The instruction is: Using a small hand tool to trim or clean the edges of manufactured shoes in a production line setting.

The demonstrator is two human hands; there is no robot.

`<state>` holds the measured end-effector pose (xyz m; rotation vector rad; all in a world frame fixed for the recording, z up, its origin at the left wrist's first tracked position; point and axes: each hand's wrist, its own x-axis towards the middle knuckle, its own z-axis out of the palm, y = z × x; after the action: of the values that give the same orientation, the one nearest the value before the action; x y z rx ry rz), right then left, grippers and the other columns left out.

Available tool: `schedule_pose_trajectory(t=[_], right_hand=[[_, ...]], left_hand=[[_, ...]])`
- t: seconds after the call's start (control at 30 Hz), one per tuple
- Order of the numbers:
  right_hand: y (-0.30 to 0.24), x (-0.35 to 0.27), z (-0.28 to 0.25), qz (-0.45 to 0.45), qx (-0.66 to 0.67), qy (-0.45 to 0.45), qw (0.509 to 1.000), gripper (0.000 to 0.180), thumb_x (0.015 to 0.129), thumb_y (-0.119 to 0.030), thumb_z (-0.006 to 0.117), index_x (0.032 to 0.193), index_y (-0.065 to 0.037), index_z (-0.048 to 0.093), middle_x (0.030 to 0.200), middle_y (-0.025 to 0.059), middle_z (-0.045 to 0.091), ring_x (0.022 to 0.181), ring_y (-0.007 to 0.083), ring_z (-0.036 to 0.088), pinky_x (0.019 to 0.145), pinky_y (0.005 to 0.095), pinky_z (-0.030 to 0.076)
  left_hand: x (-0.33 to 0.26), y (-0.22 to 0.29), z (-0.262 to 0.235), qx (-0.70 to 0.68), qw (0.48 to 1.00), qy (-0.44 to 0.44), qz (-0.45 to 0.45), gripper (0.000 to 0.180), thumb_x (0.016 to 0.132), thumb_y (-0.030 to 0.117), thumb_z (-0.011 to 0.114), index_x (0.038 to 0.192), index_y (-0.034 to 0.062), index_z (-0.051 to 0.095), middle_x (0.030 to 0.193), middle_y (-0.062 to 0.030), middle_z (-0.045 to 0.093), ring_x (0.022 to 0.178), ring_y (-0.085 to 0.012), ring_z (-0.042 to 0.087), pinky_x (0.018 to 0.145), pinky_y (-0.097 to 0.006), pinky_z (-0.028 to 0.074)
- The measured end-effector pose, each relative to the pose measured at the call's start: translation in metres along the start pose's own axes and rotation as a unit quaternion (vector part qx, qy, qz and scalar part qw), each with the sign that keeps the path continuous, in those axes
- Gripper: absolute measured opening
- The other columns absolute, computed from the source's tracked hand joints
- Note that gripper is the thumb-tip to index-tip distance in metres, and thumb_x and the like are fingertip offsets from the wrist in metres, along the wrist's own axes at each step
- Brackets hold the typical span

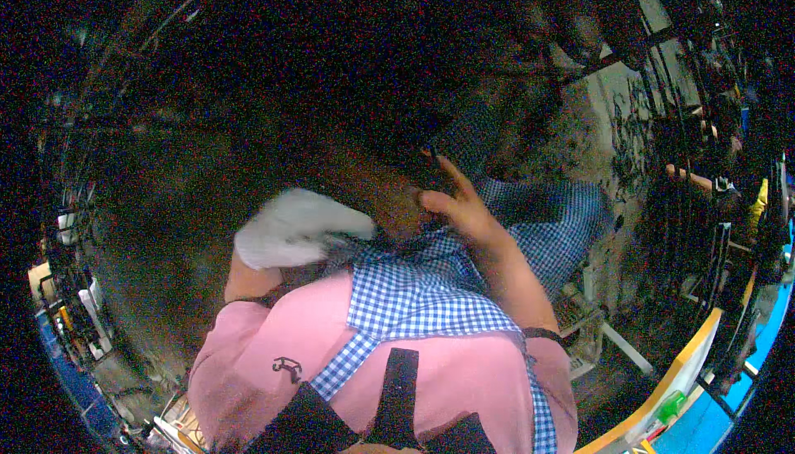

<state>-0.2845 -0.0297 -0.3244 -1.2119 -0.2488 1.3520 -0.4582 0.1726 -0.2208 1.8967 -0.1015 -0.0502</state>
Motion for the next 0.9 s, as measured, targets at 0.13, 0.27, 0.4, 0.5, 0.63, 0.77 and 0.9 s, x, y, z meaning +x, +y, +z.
schedule_pose_trajectory(t=[0.13,0.27,0.4,0.5,0.63,0.77,0.9], right_hand=[[0.026,-0.013,-0.054,-0.062,0.046,0.0,0.997,0.096,0.064,-0.028,0.078,0.137,-0.001,0.022,0.135,0.0122,0.037,0.121,0.0247,0.04,0.1,0.0377,0.033],[0.044,-0.033,-0.092,-0.082,0.034,-0.044,0.995,0.105,0.055,-0.029,0.083,0.137,-0.002,0.023,0.138,0.0111,0.034,0.125,0.0262,0.035,0.104,0.0398,0.026],[0.054,-0.049,-0.104,-0.092,0.018,-0.011,0.996,0.104,0.054,-0.029,0.083,0.136,-0.002,0.027,0.138,0.0114,0.034,0.127,0.0271,0.031,0.106,0.0408,0.023],[0.043,-0.056,-0.096,-0.067,0.015,0.009,0.998,0.102,0.054,-0.027,0.083,0.136,-0.002,0.028,0.137,0.0117,0.035,0.127,0.0264,0.031,0.106,0.0406,0.022],[0.037,-0.054,-0.091,-0.106,-0.133,0.044,0.984,0.103,0.054,-0.029,0.083,0.136,-0.002,0.028,0.136,0.0111,0.036,0.124,0.0246,0.035,0.104,0.0386,0.027],[0.023,-0.054,-0.08,-0.046,0.032,0.019,0.998,0.093,0.059,-0.037,0.078,0.133,-0.002,0.034,0.128,0.0093,0.045,0.116,0.0223,0.044,0.097,0.0345,0.036],[0.055,-0.056,-0.103,-0.011,0.134,0.058,0.989,0.079,0.066,-0.036,0.07,0.129,-0.002,0.038,0.123,0.0085,0.05,0.108,0.0208,0.05,0.093,0.034,0.04]], left_hand=[[-0.022,-0.028,0.0,0.136,0.899,0.38,-0.17,0.033,0.081,0.007,0.057,0.113,0.0017,0.055,0.109,-0.0107,0.059,0.099,-0.0219,0.057,0.084,-0.032,0.046],[-0.01,-0.062,-0.007,-0.186,0.845,0.496,-0.066,0.054,0.079,0.002,0.057,0.13,0.0066,0.039,0.131,-0.0092,0.042,0.116,-0.0209,0.045,0.088,-0.033,0.045],[0.013,-0.053,-0.005,-0.104,0.92,0.371,-0.071,0.059,0.079,0.001,0.056,0.134,0.0105,0.036,0.134,-0.0079,0.039,0.119,-0.0205,0.042,0.092,-0.035,0.043],[0.026,-0.044,-0.01,-0.271,0.896,0.335,-0.105,0.059,0.078,0.006,0.058,0.133,0.009,0.036,0.132,-0.007,0.042,0.118,-0.0208,0.042,0.094,-0.034,0.041],[0.033,-0.056,-0.015,-0.045,0.942,0.321,-0.082,0.064,0.073,0.01,0.062,0.132,0.0066,0.037,0.13,-0.0069,0.044,0.117,-0.0206,0.043,0.094,-0.032,0.04],[0.035,-0.052,-0.016,-0.185,0.915,0.35,-0.079,0.069,0.069,0.013,0.065,0.131,0.0051,0.038,0.131,-0.0087,0.043,0.118,-0.0214,0.042,0.097,-0.034,0.037],[0.038,-0.057,-0.004,-0.186,0.921,0.34,-0.042,0.069,0.069,0.016,0.066,0.131,0.005,0.039,0.132,-0.0091,0.042,0.118,-0.0215,0.043,0.097,-0.034,0.038]])
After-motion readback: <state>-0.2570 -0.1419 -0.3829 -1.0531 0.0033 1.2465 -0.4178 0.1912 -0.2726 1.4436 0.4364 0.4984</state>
